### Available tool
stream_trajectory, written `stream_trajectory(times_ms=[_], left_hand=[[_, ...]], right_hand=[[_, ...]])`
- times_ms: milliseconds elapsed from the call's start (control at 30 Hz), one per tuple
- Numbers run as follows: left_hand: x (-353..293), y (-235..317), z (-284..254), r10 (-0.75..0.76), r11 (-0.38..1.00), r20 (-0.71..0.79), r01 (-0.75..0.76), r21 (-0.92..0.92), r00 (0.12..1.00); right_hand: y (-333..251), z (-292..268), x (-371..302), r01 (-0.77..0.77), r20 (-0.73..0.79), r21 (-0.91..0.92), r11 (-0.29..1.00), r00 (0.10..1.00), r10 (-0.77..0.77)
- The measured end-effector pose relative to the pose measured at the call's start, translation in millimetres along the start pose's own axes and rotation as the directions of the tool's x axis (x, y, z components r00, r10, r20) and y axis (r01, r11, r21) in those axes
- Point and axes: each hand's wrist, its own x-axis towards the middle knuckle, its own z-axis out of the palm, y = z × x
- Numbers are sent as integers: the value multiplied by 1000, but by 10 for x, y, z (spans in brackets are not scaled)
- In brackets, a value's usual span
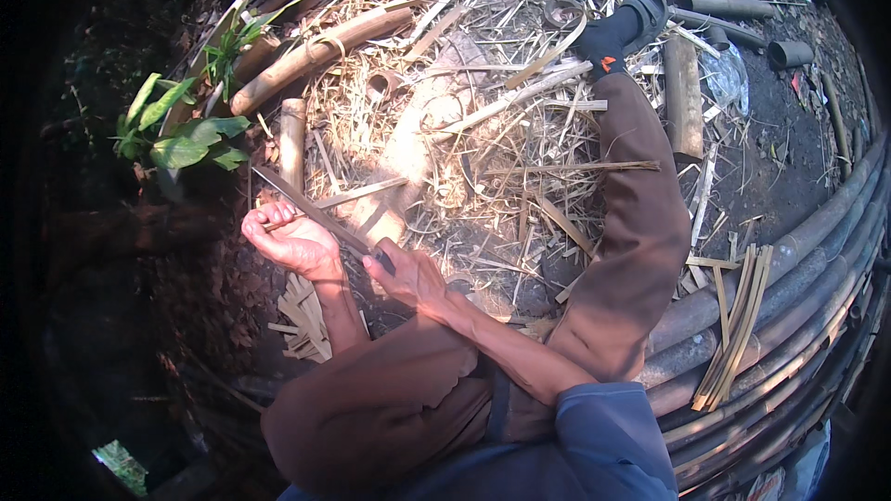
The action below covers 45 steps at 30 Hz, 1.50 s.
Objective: The person sits on the ground and uses a machete to split bamboo poles into thin strips. They repeatedly position bamboo pieces on a wooden block, strike them with the machete, and separate the resulting strips.
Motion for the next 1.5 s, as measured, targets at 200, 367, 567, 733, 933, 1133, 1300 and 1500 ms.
stream_trajectory(times_ms=[200,367,567,733,933,1133,1300,1500], left_hand=[[188,-24,-171,-14,1000,38,14,1,999],[419,-192,-258,48,998,188,-41,-39,981],[69,-1163,-862,-457,842,288,306,444,841],[-62,-117,-653,-801,580,384,756,303,460],[-458,472,-791,-910,395,314,799,454,272],[-794,1170,-824,-940,317,298,760,568,169],[-765,1093,-1000,-938,279,314,853,440,145],[-653,1176,-844,-915,238,400,856,459,40]], right_hand=[[703,-100,105,-136,-63,-285,949,990,123],[1103,-446,132,-300,-84,-116,947,953,291],[790,-529,-55,7,-210,-170,985,977,-43],[435,-1083,60,75,-234,-519,852,946,-226],[142,-853,198,417,130,-653,631,884,-449],[286,-1550,691,-89,-275,-601,794,956,-101],[153,-1397,256,109,-121,-698,708,956,-267],[191,-1503,386,14,-250,-671,741,937,-244]])
